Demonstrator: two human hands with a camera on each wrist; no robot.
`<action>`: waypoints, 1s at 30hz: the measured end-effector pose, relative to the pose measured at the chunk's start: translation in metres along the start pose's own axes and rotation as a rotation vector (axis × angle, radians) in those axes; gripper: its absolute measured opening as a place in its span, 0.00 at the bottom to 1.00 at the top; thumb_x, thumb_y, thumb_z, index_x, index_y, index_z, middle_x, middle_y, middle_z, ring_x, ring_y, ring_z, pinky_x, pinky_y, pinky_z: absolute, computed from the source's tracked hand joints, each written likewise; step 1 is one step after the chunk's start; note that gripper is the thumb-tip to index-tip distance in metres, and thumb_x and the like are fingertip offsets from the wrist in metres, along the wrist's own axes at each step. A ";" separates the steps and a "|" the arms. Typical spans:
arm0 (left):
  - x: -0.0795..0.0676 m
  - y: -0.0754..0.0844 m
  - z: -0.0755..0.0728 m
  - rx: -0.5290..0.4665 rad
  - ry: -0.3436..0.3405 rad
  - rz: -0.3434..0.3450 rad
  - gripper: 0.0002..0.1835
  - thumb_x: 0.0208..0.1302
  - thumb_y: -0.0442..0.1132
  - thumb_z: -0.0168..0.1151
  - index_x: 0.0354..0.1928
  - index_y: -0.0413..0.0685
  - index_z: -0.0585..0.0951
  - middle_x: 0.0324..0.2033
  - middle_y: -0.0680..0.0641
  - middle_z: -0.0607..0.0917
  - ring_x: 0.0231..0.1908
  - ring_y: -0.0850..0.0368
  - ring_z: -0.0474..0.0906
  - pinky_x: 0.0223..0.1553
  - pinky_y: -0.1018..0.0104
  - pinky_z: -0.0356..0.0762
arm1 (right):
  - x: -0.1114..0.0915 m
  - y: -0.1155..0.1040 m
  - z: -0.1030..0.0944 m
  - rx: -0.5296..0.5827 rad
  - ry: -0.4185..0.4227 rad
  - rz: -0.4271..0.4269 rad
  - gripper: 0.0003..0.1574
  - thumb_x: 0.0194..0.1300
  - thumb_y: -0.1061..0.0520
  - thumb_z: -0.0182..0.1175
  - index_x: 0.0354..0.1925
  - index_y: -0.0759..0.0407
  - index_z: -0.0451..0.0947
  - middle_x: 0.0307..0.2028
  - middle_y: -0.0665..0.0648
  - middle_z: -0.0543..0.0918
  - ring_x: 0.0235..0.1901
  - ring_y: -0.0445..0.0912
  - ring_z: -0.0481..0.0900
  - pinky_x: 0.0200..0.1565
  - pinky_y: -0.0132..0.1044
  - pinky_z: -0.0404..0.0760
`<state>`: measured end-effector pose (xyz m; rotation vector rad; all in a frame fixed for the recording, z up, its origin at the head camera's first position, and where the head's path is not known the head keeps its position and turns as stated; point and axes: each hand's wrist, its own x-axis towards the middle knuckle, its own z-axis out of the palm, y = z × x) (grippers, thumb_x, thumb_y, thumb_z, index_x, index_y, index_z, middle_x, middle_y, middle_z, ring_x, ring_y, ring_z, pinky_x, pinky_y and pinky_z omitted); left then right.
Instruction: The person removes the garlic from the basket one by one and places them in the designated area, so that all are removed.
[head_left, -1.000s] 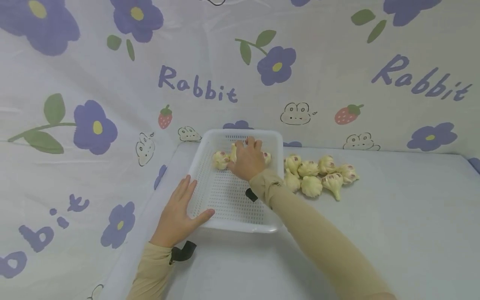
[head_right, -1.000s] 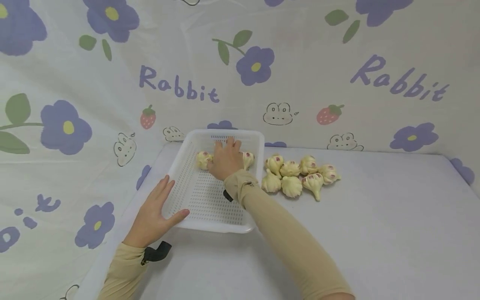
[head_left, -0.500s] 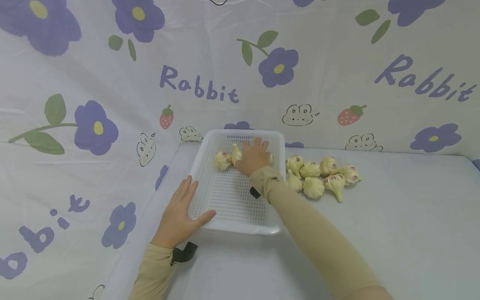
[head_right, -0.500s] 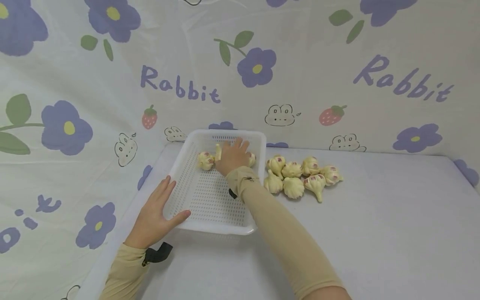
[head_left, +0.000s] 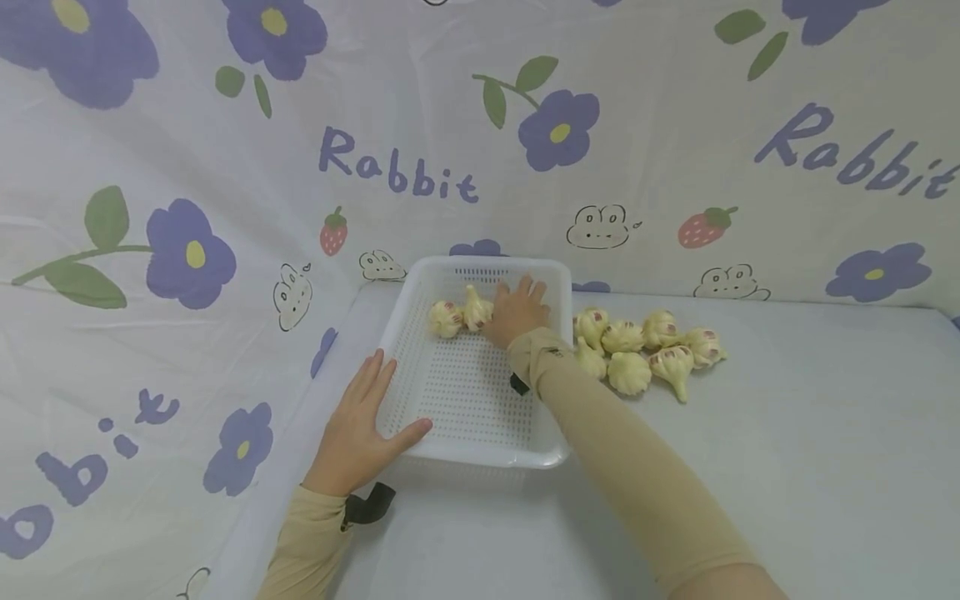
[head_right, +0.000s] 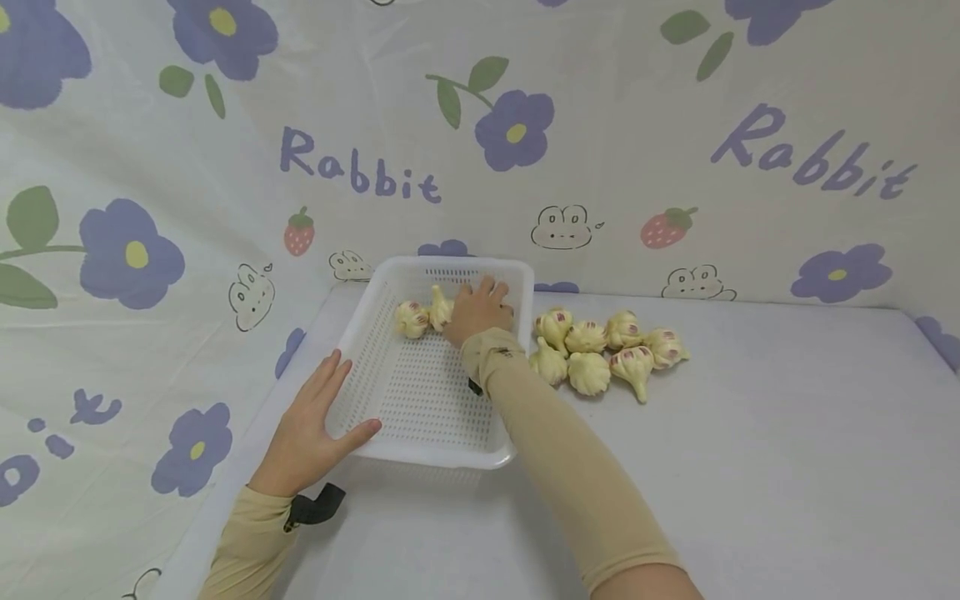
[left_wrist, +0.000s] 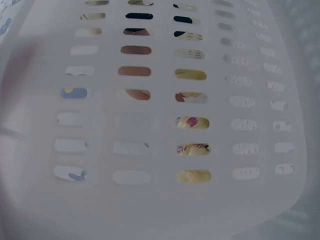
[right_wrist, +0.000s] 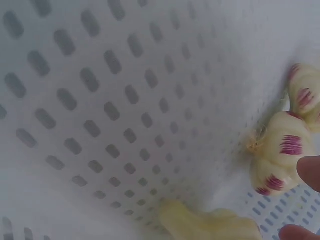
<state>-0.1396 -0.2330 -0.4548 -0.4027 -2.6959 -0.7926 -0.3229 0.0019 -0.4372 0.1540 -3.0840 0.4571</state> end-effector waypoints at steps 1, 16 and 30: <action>0.000 0.000 0.000 -0.001 -0.001 0.000 0.54 0.59 0.63 0.72 0.80 0.43 0.63 0.82 0.41 0.57 0.81 0.40 0.52 0.77 0.36 0.57 | 0.000 0.000 0.000 -0.002 -0.004 0.003 0.48 0.68 0.38 0.66 0.75 0.60 0.65 0.70 0.74 0.62 0.71 0.70 0.59 0.58 0.59 0.81; -0.001 0.003 -0.001 0.000 0.010 0.018 0.53 0.58 0.62 0.73 0.79 0.40 0.64 0.81 0.38 0.58 0.81 0.38 0.53 0.77 0.36 0.58 | -0.002 0.003 0.005 -0.025 -0.043 -0.008 0.35 0.68 0.45 0.66 0.65 0.63 0.73 0.64 0.73 0.68 0.68 0.69 0.64 0.58 0.61 0.81; -0.001 0.002 -0.001 0.007 0.015 0.019 0.53 0.58 0.61 0.73 0.78 0.40 0.65 0.81 0.38 0.59 0.81 0.38 0.53 0.77 0.37 0.58 | -0.004 0.003 0.003 -0.051 -0.107 -0.048 0.32 0.71 0.54 0.61 0.69 0.62 0.71 0.65 0.73 0.66 0.67 0.67 0.62 0.53 0.57 0.85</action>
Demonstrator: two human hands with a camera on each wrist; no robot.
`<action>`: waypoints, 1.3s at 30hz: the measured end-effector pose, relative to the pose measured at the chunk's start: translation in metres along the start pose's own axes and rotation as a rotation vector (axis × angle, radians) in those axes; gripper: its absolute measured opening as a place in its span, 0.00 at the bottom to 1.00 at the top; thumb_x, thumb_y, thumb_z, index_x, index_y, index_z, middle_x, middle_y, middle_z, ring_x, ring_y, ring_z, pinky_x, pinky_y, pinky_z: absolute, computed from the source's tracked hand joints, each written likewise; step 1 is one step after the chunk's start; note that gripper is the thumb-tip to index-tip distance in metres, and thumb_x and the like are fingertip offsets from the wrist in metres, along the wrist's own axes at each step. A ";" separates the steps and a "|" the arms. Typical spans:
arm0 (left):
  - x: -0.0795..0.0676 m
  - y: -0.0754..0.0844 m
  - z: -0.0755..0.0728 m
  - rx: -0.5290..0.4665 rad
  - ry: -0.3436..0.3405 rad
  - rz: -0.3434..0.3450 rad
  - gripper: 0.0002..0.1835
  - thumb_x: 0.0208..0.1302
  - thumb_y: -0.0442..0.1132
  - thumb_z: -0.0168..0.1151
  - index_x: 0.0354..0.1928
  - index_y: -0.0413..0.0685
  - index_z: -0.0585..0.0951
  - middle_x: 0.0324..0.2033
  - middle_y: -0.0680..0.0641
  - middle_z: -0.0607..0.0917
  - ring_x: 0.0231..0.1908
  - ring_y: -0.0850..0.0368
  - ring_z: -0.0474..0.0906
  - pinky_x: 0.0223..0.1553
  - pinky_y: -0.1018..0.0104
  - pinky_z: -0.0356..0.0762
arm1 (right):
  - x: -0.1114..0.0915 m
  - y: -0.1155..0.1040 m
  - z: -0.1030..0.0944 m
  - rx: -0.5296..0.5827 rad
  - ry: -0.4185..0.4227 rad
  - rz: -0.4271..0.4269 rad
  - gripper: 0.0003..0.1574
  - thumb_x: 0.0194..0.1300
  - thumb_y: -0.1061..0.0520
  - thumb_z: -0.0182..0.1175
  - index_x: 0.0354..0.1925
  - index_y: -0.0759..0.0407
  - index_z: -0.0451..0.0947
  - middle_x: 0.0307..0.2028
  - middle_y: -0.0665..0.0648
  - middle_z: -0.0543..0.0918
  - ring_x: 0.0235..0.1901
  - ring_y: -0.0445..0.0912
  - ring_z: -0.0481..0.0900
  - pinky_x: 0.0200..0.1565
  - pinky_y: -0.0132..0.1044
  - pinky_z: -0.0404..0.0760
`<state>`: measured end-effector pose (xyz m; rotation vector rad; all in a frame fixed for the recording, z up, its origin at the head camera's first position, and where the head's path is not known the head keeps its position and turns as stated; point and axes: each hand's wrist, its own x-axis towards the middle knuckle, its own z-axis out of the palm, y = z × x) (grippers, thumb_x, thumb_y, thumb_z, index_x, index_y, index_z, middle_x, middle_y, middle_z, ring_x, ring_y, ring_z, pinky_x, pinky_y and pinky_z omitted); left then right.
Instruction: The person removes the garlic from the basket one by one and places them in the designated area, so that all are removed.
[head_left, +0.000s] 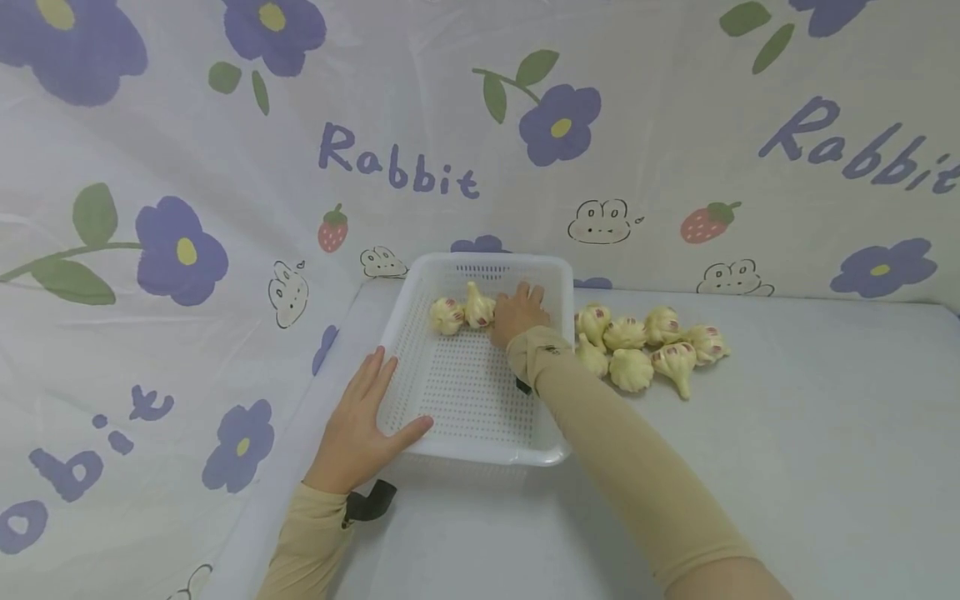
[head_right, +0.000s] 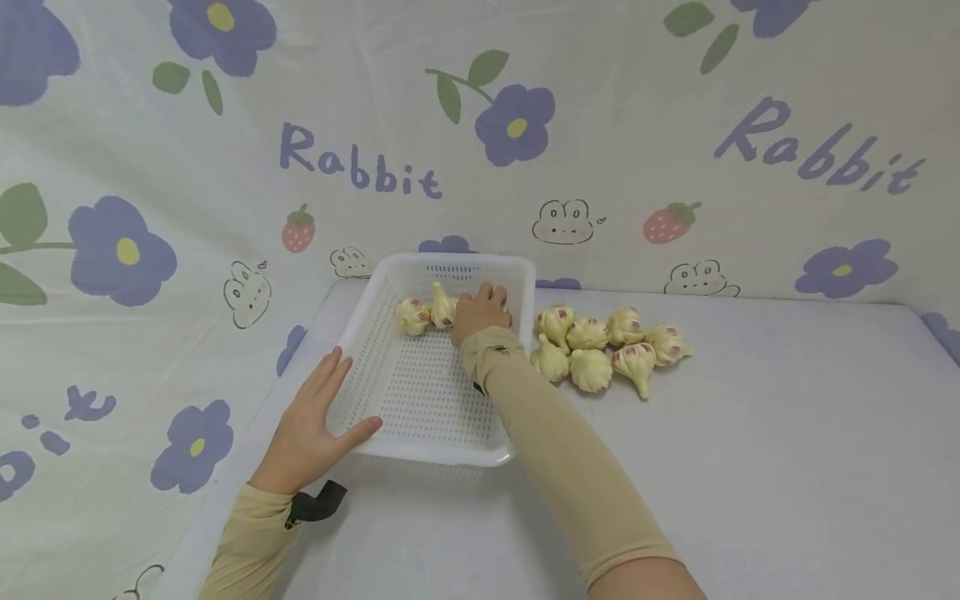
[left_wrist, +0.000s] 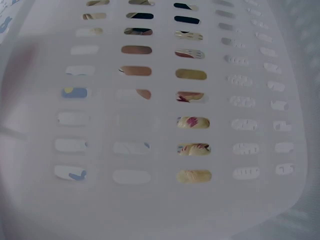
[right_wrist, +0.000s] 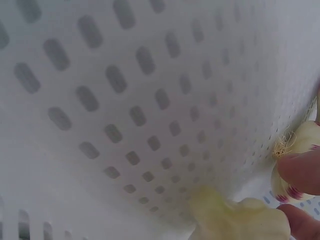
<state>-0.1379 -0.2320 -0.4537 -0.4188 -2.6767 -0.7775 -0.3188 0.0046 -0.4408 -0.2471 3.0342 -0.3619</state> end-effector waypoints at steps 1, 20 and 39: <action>0.000 0.000 0.000 0.000 -0.001 0.000 0.53 0.58 0.61 0.73 0.78 0.40 0.65 0.81 0.38 0.59 0.81 0.38 0.53 0.77 0.37 0.58 | -0.001 0.000 0.000 -0.006 0.000 -0.005 0.32 0.71 0.55 0.61 0.70 0.62 0.71 0.65 0.73 0.66 0.67 0.67 0.62 0.53 0.57 0.85; 0.000 0.000 0.000 0.006 -0.017 -0.022 0.54 0.58 0.63 0.72 0.79 0.41 0.64 0.81 0.39 0.57 0.81 0.40 0.52 0.77 0.37 0.57 | -0.007 0.002 0.004 -0.104 0.003 -0.106 0.19 0.79 0.62 0.50 0.63 0.63 0.77 0.57 0.70 0.79 0.60 0.65 0.70 0.53 0.54 0.85; 0.001 0.001 0.000 0.002 0.003 -0.005 0.53 0.58 0.61 0.73 0.78 0.40 0.66 0.81 0.38 0.59 0.80 0.38 0.54 0.77 0.36 0.58 | -0.014 -0.002 -0.004 -0.088 -0.055 -0.086 0.21 0.79 0.64 0.49 0.64 0.64 0.77 0.60 0.70 0.78 0.62 0.63 0.70 0.54 0.53 0.85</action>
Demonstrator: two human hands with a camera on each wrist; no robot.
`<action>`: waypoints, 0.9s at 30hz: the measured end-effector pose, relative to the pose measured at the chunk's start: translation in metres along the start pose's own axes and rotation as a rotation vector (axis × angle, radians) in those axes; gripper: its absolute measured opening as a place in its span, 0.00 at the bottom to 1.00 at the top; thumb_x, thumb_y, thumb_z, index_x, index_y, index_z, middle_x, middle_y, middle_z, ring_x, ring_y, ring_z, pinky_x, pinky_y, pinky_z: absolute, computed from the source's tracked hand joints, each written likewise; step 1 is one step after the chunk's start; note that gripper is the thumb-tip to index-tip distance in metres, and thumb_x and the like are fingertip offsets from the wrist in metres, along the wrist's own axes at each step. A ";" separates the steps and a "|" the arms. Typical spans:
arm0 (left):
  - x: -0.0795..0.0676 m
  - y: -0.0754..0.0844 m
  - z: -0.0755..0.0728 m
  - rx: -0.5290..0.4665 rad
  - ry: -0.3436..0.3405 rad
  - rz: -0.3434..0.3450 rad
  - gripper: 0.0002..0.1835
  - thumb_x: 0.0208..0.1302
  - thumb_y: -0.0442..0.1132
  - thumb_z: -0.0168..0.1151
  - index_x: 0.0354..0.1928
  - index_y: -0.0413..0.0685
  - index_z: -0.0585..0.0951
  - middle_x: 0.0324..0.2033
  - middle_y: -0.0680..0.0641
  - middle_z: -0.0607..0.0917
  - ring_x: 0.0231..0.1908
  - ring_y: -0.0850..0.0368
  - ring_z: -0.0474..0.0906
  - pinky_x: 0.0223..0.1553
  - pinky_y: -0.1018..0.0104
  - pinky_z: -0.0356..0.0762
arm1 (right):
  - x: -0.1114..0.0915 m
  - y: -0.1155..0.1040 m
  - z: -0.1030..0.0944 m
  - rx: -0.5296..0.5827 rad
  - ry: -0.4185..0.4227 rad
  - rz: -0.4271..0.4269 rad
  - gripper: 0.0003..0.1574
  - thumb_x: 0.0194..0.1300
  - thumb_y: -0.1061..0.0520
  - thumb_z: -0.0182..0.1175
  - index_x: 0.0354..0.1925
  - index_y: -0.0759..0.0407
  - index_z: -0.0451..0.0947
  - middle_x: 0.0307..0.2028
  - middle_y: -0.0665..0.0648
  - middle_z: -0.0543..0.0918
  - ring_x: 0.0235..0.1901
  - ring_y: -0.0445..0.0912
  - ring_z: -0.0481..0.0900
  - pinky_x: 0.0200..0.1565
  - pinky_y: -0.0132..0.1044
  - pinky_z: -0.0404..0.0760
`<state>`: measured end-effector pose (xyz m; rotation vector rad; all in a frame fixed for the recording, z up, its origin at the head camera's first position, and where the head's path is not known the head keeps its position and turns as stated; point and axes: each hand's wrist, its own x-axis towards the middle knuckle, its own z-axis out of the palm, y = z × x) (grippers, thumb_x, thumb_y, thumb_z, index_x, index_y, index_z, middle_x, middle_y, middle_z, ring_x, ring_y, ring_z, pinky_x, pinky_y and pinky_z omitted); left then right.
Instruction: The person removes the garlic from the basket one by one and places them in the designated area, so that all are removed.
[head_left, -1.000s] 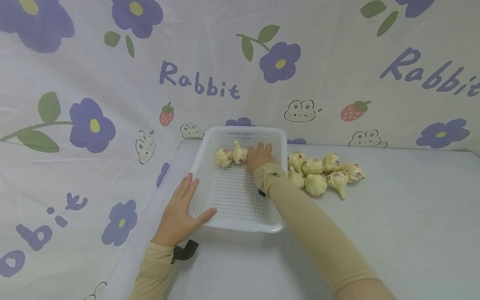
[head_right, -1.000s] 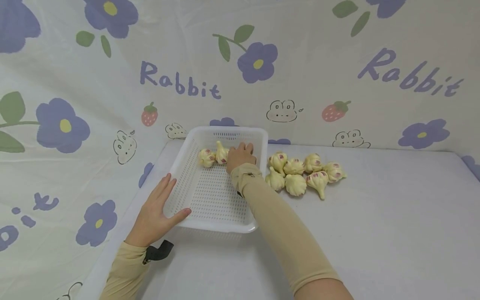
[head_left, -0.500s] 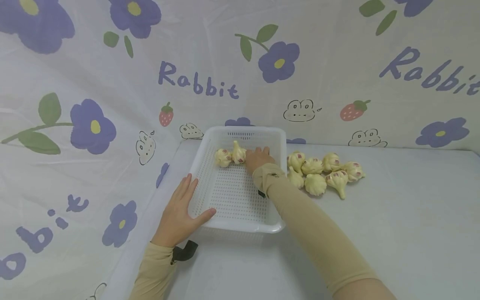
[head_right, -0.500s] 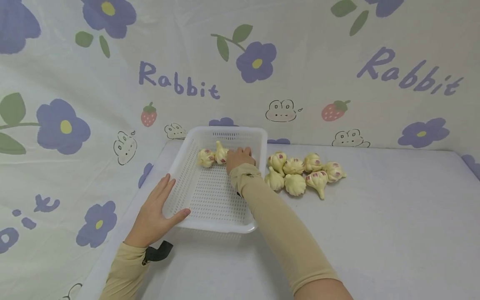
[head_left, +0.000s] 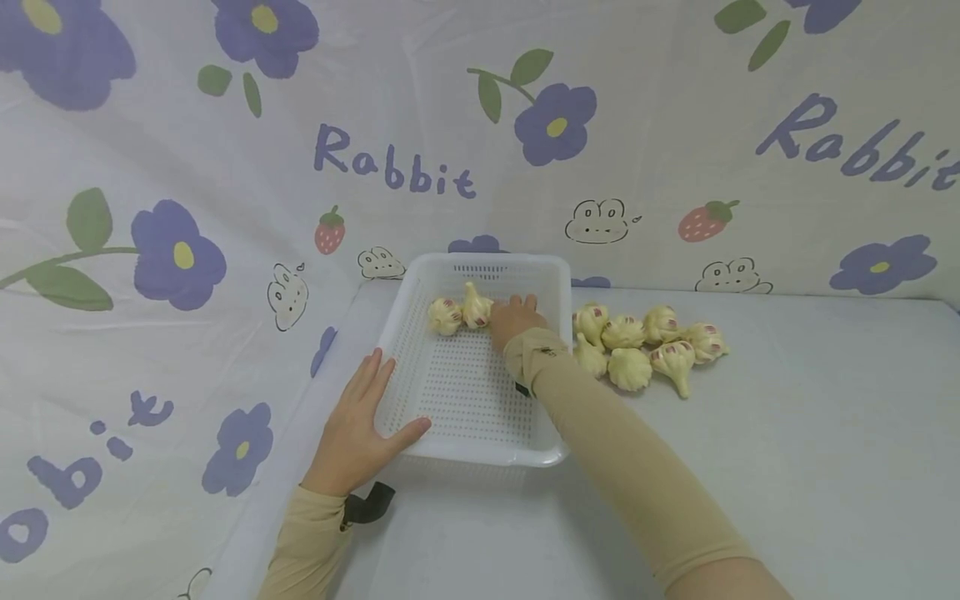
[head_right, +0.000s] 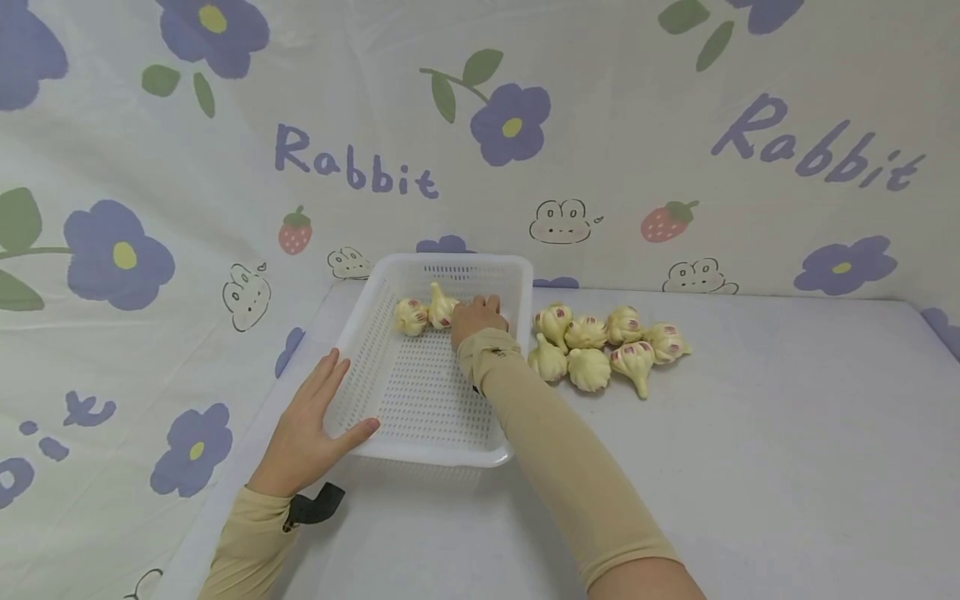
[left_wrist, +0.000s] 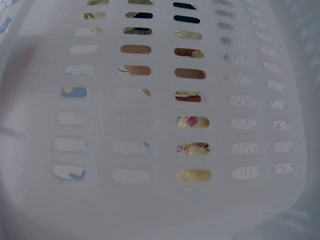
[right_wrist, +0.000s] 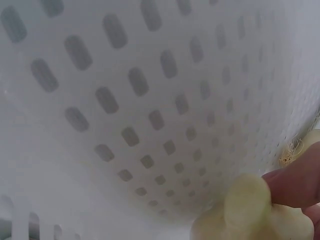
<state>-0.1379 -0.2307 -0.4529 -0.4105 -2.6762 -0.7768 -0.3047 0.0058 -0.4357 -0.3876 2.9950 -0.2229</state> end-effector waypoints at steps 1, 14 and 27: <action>0.000 0.000 0.000 0.000 0.001 0.002 0.53 0.58 0.61 0.73 0.78 0.40 0.66 0.81 0.38 0.59 0.80 0.37 0.54 0.77 0.36 0.58 | 0.000 0.000 0.000 0.002 -0.003 0.001 0.21 0.79 0.63 0.49 0.64 0.64 0.77 0.60 0.70 0.78 0.62 0.63 0.70 0.54 0.53 0.85; 0.001 0.000 0.001 -0.002 0.001 0.005 0.52 0.58 0.61 0.73 0.78 0.41 0.65 0.81 0.38 0.59 0.80 0.37 0.54 0.76 0.36 0.58 | 0.001 0.001 -0.002 0.045 0.028 -0.021 0.20 0.75 0.63 0.55 0.61 0.61 0.79 0.58 0.69 0.79 0.62 0.65 0.70 0.52 0.54 0.86; -0.001 -0.001 0.000 -0.012 0.004 0.012 0.53 0.58 0.61 0.73 0.78 0.40 0.65 0.80 0.37 0.59 0.80 0.37 0.54 0.76 0.36 0.58 | 0.005 -0.002 -0.002 0.137 0.083 -0.046 0.13 0.66 0.62 0.62 0.49 0.55 0.82 0.51 0.63 0.79 0.57 0.61 0.71 0.45 0.50 0.86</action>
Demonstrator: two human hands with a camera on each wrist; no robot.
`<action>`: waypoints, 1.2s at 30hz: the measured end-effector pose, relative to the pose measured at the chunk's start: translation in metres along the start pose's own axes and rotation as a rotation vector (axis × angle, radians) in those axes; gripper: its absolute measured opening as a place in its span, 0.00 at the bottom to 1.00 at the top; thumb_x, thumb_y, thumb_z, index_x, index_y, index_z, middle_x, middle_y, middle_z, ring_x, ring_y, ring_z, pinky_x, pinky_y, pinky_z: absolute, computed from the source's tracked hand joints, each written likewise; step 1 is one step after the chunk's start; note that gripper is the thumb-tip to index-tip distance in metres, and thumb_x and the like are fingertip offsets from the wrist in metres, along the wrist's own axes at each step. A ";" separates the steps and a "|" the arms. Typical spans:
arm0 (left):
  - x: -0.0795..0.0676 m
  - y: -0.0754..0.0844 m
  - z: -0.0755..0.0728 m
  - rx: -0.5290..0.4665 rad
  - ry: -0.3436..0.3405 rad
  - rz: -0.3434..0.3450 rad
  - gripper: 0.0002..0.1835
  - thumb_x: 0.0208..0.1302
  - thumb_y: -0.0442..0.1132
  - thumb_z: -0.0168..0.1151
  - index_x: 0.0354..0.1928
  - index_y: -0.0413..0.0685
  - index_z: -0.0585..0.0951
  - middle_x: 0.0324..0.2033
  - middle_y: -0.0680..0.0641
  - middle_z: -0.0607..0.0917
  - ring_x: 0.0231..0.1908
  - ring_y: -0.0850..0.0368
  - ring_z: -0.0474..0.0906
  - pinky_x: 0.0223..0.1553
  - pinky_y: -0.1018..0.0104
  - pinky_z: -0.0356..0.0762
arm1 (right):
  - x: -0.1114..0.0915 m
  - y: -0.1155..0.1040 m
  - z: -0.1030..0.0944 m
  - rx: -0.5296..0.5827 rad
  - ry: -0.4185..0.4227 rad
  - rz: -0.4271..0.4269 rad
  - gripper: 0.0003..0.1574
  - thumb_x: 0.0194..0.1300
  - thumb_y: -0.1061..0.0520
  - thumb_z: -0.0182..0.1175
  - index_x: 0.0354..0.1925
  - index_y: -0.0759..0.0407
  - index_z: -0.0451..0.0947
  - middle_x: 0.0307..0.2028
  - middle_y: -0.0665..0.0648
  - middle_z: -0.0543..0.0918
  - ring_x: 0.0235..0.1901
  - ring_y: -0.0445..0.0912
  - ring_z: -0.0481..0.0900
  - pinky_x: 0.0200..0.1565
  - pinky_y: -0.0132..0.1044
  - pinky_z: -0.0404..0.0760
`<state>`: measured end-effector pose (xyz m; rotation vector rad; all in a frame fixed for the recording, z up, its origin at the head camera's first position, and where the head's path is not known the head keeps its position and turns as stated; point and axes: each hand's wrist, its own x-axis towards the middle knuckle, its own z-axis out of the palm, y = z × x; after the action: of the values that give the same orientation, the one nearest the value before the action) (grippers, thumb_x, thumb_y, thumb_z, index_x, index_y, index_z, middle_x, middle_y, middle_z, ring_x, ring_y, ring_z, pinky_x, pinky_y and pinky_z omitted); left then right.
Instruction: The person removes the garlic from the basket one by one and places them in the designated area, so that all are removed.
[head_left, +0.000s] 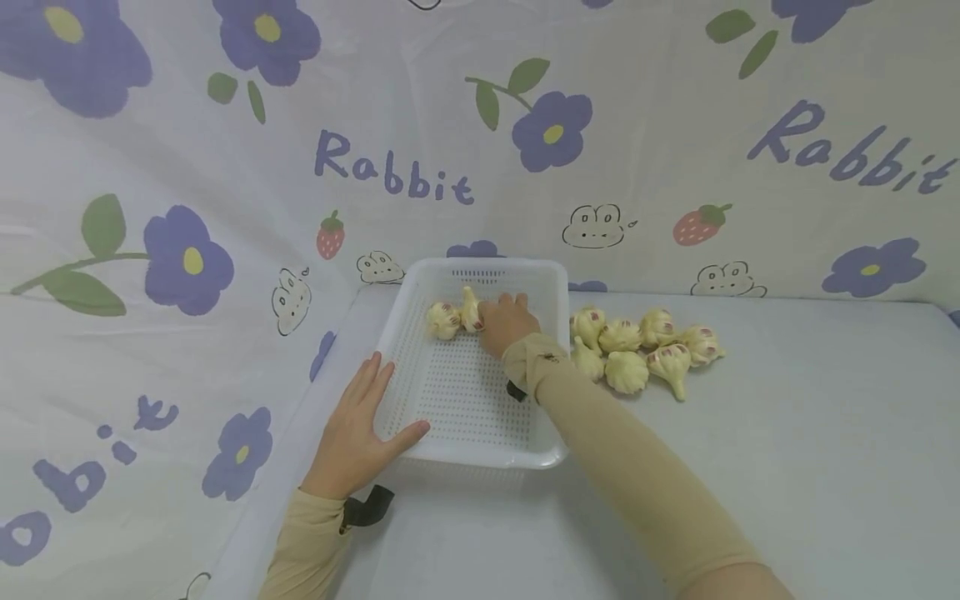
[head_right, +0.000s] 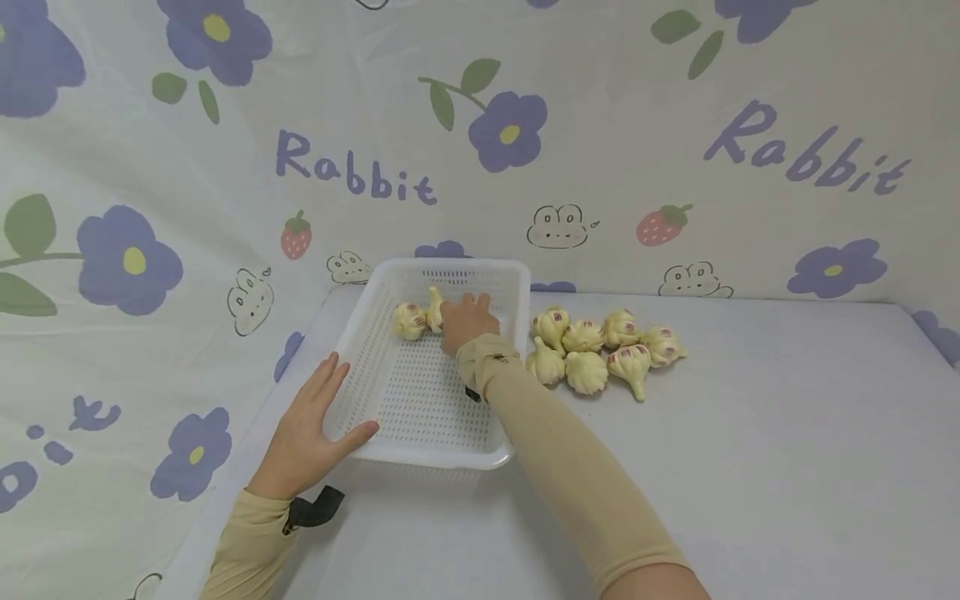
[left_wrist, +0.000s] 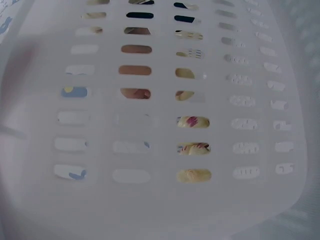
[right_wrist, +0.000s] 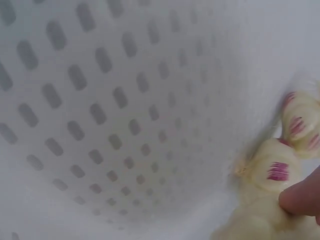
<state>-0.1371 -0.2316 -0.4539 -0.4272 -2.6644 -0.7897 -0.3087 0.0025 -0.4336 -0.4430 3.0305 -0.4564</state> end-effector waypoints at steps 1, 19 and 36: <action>0.000 0.000 0.000 0.000 -0.001 0.000 0.53 0.58 0.61 0.73 0.78 0.40 0.65 0.81 0.37 0.59 0.80 0.37 0.54 0.76 0.36 0.58 | -0.001 0.000 -0.001 0.008 0.006 -0.004 0.14 0.65 0.62 0.62 0.49 0.55 0.82 0.51 0.62 0.79 0.56 0.60 0.71 0.45 0.50 0.85; 0.000 -0.002 0.004 0.008 0.002 -0.007 0.53 0.59 0.62 0.72 0.79 0.41 0.65 0.81 0.38 0.59 0.80 0.37 0.54 0.76 0.35 0.58 | -0.036 -0.007 -0.026 0.059 0.154 -0.210 0.13 0.63 0.61 0.68 0.46 0.60 0.81 0.43 0.60 0.80 0.48 0.56 0.70 0.52 0.48 0.73; 0.001 -0.002 0.005 0.015 0.010 0.003 0.52 0.59 0.61 0.73 0.78 0.40 0.65 0.80 0.37 0.60 0.79 0.35 0.55 0.76 0.34 0.59 | -0.069 -0.002 -0.054 0.153 0.215 -0.268 0.13 0.63 0.62 0.66 0.47 0.57 0.80 0.45 0.60 0.78 0.49 0.56 0.68 0.50 0.46 0.74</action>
<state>-0.1397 -0.2305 -0.4583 -0.4220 -2.6586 -0.7682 -0.2464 0.0354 -0.3810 -0.8463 3.1157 -0.7929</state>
